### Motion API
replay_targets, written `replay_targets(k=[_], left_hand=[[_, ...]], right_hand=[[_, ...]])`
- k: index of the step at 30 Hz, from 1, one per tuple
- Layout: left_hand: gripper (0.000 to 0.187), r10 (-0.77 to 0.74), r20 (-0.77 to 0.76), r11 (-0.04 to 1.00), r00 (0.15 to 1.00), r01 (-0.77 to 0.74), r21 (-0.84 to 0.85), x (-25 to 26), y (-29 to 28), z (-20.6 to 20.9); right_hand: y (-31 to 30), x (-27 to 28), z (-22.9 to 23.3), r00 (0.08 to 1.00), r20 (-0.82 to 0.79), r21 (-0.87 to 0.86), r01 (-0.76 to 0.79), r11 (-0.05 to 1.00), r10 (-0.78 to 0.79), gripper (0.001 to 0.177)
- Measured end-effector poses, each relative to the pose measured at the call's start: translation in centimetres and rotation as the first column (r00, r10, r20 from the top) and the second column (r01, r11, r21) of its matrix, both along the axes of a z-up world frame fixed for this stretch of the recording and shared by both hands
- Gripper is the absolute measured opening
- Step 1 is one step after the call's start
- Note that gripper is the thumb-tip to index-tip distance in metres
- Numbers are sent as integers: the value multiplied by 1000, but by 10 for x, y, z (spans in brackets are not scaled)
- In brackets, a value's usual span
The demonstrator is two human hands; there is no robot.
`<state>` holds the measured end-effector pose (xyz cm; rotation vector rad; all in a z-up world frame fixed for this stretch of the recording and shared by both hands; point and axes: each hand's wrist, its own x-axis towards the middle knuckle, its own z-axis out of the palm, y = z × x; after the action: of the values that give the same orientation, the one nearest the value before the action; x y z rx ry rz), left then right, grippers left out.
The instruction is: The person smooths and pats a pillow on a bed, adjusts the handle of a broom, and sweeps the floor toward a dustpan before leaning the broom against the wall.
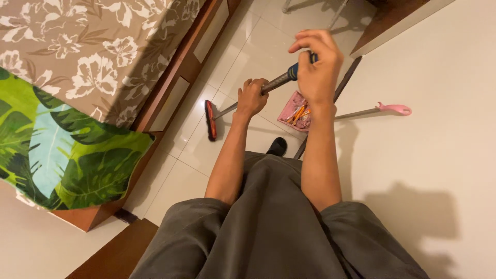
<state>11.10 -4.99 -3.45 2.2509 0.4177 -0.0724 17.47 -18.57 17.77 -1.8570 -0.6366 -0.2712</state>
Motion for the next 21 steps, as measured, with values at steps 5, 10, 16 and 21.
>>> replay_targets(k=[5, 10, 16, 21], left_hand=[[36, 35, -18, 998, 999, -36, -47, 4, -14, -17], [40, 17, 118, 994, 993, -4, -109, 14, -33, -8], [49, 10, 160, 988, 987, 16, -157, 32, -49, 16], [56, 1, 222, 985, 975, 38, -170, 44, -51, 19]], right_hand=[[1, 0, 3, 999, 0, -8, -39, 999, 39, 31], [-10, 4, 14, 998, 57, -28, -28, 999, 30, 31], [-15, 10, 31, 991, 117, -57, -66, 996, 73, 32], [-10, 17, 39, 966, 205, -80, -143, 986, 157, 31]])
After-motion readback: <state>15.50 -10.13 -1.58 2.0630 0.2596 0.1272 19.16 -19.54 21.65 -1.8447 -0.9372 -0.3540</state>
